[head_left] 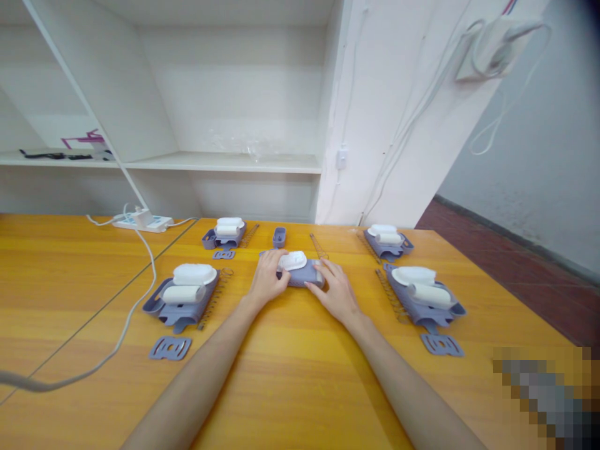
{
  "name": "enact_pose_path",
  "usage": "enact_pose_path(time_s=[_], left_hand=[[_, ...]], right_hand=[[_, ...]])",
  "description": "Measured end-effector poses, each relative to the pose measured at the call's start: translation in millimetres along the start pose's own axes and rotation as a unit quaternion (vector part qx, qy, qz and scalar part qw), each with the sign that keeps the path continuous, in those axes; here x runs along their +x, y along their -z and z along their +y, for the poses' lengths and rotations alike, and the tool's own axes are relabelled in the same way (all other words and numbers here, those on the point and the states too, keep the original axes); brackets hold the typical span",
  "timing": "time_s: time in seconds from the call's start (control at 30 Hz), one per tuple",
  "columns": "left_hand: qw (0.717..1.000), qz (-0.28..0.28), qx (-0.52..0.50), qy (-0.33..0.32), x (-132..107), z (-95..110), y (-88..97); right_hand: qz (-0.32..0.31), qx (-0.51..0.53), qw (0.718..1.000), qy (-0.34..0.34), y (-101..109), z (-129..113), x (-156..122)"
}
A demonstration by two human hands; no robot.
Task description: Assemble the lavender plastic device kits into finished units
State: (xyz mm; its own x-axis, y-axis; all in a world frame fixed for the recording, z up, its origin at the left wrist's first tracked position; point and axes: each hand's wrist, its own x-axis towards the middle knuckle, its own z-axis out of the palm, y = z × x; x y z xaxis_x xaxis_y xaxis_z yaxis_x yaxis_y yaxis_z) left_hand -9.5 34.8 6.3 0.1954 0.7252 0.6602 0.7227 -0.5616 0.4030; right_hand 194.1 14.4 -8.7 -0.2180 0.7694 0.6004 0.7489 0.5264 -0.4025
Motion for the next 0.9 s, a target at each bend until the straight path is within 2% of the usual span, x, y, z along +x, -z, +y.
enact_pose_path(time_s=[0.37,0.67,0.9], left_hand=[[0.999,0.028,-0.02,-0.003,-0.5,3.3,-1.1],[0.999,0.037,0.021,0.015,0.4,2.1,-4.0],[0.999,0.032,-0.002,0.019,0.2,1.1,-3.1]], right_hand=[[-0.01,-0.01,1.0,-0.006,-1.0,2.6,0.3],[-0.008,-0.029,1.0,-0.008,-2.1,2.2,-0.2],[-0.011,-0.034,0.999,-0.015,-1.5,2.1,0.0]])
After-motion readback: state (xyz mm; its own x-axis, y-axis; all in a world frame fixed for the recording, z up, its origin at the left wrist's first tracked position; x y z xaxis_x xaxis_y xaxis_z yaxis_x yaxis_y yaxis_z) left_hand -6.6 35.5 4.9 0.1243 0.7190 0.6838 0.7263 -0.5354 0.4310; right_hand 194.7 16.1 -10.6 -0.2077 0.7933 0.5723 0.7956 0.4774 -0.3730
